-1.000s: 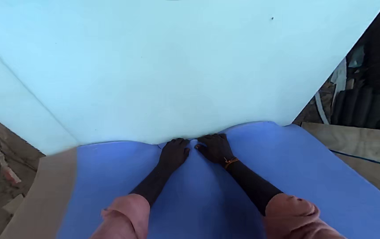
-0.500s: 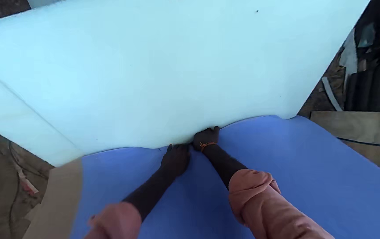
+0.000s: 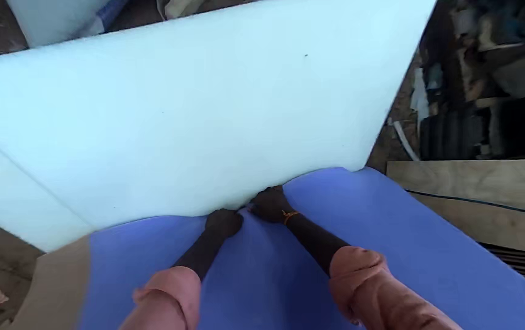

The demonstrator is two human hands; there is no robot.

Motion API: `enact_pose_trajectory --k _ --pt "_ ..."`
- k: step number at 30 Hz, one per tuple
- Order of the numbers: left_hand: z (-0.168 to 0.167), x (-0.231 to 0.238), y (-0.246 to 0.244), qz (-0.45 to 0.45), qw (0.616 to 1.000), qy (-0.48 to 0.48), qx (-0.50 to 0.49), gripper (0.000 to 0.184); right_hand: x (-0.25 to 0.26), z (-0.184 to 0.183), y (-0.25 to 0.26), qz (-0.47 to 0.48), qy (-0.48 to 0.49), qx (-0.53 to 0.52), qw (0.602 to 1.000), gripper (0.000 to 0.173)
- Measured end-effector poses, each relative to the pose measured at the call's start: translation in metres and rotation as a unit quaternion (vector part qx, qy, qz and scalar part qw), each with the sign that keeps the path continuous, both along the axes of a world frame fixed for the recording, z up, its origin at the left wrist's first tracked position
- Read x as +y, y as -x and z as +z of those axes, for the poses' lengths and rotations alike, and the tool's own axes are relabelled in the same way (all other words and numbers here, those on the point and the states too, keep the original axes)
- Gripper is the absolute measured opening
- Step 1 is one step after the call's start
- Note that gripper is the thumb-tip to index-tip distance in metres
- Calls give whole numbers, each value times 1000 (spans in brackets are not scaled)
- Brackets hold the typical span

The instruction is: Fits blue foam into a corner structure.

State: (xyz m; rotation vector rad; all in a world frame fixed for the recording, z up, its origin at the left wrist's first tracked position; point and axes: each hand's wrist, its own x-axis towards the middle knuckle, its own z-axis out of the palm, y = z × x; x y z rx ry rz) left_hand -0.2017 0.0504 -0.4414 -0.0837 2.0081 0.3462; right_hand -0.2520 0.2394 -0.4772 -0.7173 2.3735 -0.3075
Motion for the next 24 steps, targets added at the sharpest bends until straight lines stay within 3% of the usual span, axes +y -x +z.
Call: enact_pose_trajectory --k 1,3,5,8,11,15,20,24 --pt "9 7 2 -28 999 18 -4 50 20 11 3 5 56 9 998 34" --pt "28 33 13 -71 996 47 29 37 67 27 20 11 67 96 993 44" --pt "31 55 25 -81 983 -1 164 28 109 19 34 -15 25 180 983 60" --pt "-10 81 42 -25 937 -105 333 47 119 0 36 -44 15 202 978 64" --pt "-48 95 22 -23 906 -111 407 44 121 -7 29 -42 19 167 985 52" --pt "-56 96 10 -58 920 -138 363 42 118 -10 28 -20 -1 73 997 43" --pt "-30 101 39 -55 983 -122 129 46 102 -6 41 18 -94 -30 995 48" --pt "-47 110 54 -64 993 -99 20 52 76 -14 43 -21 -182 -65 981 50"
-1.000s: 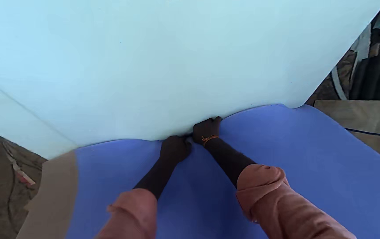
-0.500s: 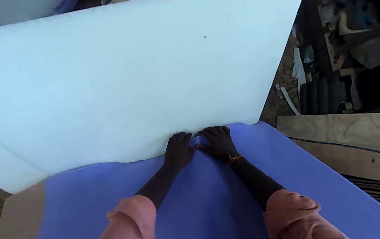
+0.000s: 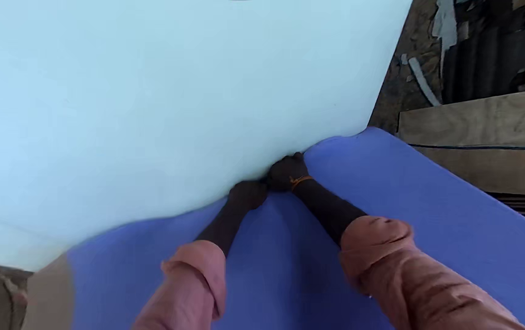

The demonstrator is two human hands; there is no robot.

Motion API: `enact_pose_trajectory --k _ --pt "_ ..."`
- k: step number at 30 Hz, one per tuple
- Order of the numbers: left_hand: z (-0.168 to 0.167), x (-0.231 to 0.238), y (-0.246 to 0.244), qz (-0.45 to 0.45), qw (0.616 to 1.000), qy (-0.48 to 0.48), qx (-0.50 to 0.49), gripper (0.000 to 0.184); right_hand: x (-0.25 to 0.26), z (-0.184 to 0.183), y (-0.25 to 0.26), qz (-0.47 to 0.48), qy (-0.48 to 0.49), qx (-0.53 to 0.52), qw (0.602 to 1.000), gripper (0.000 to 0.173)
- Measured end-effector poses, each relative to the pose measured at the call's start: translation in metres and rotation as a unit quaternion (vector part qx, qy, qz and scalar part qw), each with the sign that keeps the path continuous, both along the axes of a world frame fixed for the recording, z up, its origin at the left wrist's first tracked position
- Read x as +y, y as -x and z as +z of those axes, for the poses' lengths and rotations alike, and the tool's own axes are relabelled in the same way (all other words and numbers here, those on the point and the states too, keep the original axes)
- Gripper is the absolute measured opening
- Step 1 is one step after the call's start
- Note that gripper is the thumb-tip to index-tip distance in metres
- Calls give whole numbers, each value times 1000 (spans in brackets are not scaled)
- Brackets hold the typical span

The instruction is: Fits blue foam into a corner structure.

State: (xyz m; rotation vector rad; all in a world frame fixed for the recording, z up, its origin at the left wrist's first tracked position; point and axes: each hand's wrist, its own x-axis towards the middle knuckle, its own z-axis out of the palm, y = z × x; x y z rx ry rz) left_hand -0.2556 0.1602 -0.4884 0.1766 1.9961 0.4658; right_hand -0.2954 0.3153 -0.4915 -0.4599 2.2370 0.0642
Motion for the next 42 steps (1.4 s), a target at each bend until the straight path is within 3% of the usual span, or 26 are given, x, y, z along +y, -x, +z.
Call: enact_pose_trajectory --k 3,5,7,9,14,16,18,20,22,24,26,28,30,34,39,42 --pt "9 -3 -9 4 999 -3 40 54 -20 12 7 -47 -51 -20 997 40" --pt "34 -6 -40 22 990 -2 140 51 -29 14 2 -56 -72 -19 996 35" --pt "38 -17 -55 7 980 -17 198 53 -35 9 6 -63 -66 -5 996 32" --pt "34 -27 -67 33 982 -37 184 54 -39 9 -6 -68 -71 -16 995 33" --pt "15 -28 -29 64 996 -6 55 50 -32 -4 -10 -51 -64 22 996 37" --pt "16 -22 -25 56 996 26 62 50 -22 -4 -12 -58 -20 46 997 41" --pt "34 -14 -14 34 998 45 31 50 5 2 -7 -66 84 56 993 39" --pt "60 -6 -8 -3 996 84 -3 46 40 15 -4 -88 233 66 966 29" --pt "74 11 -4 -38 992 121 24 35 84 24 5 -78 286 144 944 38" --pt "71 32 -2 -36 988 77 126 30 119 15 12 -44 241 209 947 44" --pt "48 53 5 -7 975 -27 219 45 123 4 14 -29 217 236 947 44" --pt "19 75 3 63 958 -113 257 51 121 -3 11 -24 218 241 945 39" --pt "2 85 -3 83 945 -127 289 47 123 -4 11 -20 221 221 950 33" --pt "9 78 6 42 980 -76 177 49 115 3 18 -22 178 123 976 34" --pt "13 81 33 -23 998 -29 52 50 86 5 32 -60 24 -32 997 42" --pt "24 81 31 -21 995 -22 92 53 71 12 47 -83 -23 -60 995 44"
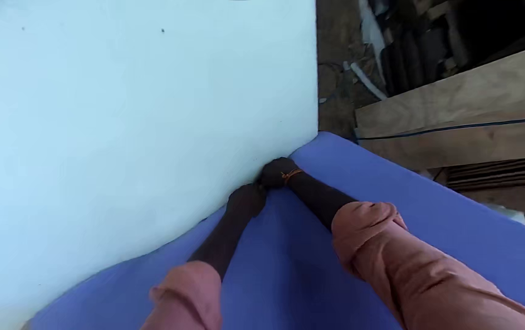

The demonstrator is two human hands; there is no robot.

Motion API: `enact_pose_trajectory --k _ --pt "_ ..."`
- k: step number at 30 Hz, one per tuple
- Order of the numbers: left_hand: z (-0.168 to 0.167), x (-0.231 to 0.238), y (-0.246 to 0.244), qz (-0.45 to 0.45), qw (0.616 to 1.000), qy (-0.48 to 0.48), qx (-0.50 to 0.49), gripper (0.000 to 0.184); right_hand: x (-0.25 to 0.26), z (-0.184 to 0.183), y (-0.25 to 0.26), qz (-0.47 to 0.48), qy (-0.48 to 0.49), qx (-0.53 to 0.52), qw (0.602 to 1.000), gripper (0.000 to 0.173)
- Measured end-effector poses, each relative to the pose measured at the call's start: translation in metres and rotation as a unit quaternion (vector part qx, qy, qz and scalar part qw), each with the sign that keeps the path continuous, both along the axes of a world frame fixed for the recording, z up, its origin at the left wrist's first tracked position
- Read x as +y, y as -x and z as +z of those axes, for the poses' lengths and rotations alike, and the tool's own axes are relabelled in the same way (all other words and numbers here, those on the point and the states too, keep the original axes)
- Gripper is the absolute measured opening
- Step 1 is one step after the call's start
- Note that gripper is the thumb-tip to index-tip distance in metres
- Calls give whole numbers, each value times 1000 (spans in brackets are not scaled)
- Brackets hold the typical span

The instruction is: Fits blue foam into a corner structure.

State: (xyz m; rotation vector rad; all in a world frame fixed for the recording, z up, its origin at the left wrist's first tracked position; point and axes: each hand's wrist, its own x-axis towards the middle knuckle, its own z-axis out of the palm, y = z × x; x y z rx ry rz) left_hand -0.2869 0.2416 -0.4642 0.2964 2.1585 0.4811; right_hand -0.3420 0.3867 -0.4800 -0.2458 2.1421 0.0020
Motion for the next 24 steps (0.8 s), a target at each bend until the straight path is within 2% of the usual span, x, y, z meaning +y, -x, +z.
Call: enact_pose_trajectory --k 3,4,6,8,9,10,13,18,20,22,24 --pt "-1 3 -39 18 986 -28 161 50 2 -6 0 12 2 -16 1000 41" --pt "-7 2 -39 20 982 -58 178 50 8 -9 4 11 21 -1 1000 40" --pt "-16 -8 -38 40 985 -104 131 51 25 -13 -9 -25 110 71 991 35" --pt "-17 -11 -25 46 988 -116 93 48 45 -5 -19 -95 230 184 951 25" --pt "-13 -10 -19 42 990 -109 77 47 55 1 -20 -121 261 240 927 22" --pt "-8 -10 -16 37 993 -96 60 47 64 5 -24 -120 251 277 920 22" --pt "-2 1 -6 18 998 -48 45 51 80 7 -25 -92 121 265 952 28" --pt "0 26 4 -25 998 27 60 53 72 0 -15 -56 13 162 985 38" --pt "5 35 2 -26 998 46 22 56 68 -6 -13 -57 -27 103 993 48" --pt "13 27 9 -16 1000 11 -7 53 65 1 1 -56 -44 66 995 49" --pt "12 -9 6 19 996 -77 -48 48 60 14 6 -29 -71 32 997 41"
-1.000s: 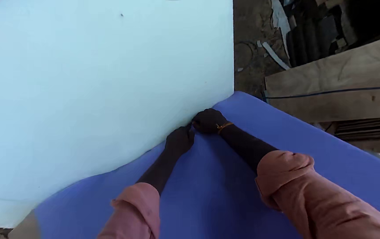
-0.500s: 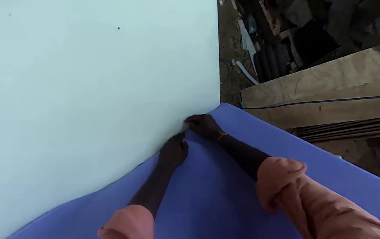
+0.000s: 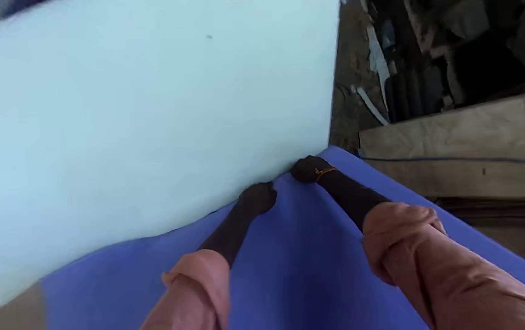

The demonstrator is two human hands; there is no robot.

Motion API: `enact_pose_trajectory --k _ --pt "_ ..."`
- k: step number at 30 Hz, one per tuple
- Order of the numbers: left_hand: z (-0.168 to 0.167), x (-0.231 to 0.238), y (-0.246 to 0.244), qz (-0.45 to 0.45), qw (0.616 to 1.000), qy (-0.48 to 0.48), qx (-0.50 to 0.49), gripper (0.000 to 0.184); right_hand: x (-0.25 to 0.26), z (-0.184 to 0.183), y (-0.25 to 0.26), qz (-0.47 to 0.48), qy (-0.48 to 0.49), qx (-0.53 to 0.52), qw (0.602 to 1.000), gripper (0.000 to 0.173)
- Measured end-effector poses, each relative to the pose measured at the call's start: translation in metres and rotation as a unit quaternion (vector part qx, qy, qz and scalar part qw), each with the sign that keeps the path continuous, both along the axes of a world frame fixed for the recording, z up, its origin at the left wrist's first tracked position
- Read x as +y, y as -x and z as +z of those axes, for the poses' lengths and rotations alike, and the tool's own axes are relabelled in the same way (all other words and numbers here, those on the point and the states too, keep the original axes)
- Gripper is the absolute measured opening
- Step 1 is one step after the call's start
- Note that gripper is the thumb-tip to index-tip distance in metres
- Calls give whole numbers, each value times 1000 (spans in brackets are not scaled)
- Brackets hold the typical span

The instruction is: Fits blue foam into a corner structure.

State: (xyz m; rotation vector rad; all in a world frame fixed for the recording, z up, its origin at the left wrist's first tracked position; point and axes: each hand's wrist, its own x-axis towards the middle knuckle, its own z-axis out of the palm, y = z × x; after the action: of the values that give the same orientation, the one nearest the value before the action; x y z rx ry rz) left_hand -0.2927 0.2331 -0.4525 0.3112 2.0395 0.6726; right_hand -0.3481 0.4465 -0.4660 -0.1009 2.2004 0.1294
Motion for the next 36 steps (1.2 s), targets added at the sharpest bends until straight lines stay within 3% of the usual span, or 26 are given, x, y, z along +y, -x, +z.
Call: enact_pose_trajectory --k 3,5,7,9,13,15,17,19,21,23,27,30,33,36 --pt "-9 -104 -49 71 997 -5 29 43 -63 26 -38 31 3 68 997 23" --pt "-12 -158 -91 109 989 38 91 44 -108 18 -82 67 142 147 977 30" --pt "-12 -175 -111 145 979 54 133 45 -155 2 -108 93 290 142 942 35" --pt "-6 -173 -109 149 979 75 113 44 -188 -3 -109 100 356 88 925 37" --pt "-5 -159 -84 116 986 110 41 45 -213 -12 -88 109 283 -6 953 30" --pt "-6 -153 -91 142 983 116 -16 45 -220 -13 -96 116 223 -50 966 23" --pt "23 -168 -73 158 979 110 -70 44 -240 -14 -80 147 154 -88 973 25" --pt "66 -187 -71 145 976 94 -132 41 -263 8 -81 184 76 -106 974 27" --pt "48 -211 -105 174 981 89 -15 35 -290 32 -103 207 60 -69 974 27" --pt "22 -241 -129 211 968 126 51 36 -305 27 -124 192 126 -28 973 33" --pt "3 -256 -150 183 971 133 74 42 -298 -1 -145 146 264 46 952 38" --pt "17 -258 -138 213 969 128 3 43 -307 -13 -133 189 210 20 959 37" --pt "50 -270 -126 219 967 110 -64 41 -344 7 -126 224 70 -51 971 42" --pt "83 -320 -137 194 980 48 10 31 -366 38 -142 256 63 -16 965 29"
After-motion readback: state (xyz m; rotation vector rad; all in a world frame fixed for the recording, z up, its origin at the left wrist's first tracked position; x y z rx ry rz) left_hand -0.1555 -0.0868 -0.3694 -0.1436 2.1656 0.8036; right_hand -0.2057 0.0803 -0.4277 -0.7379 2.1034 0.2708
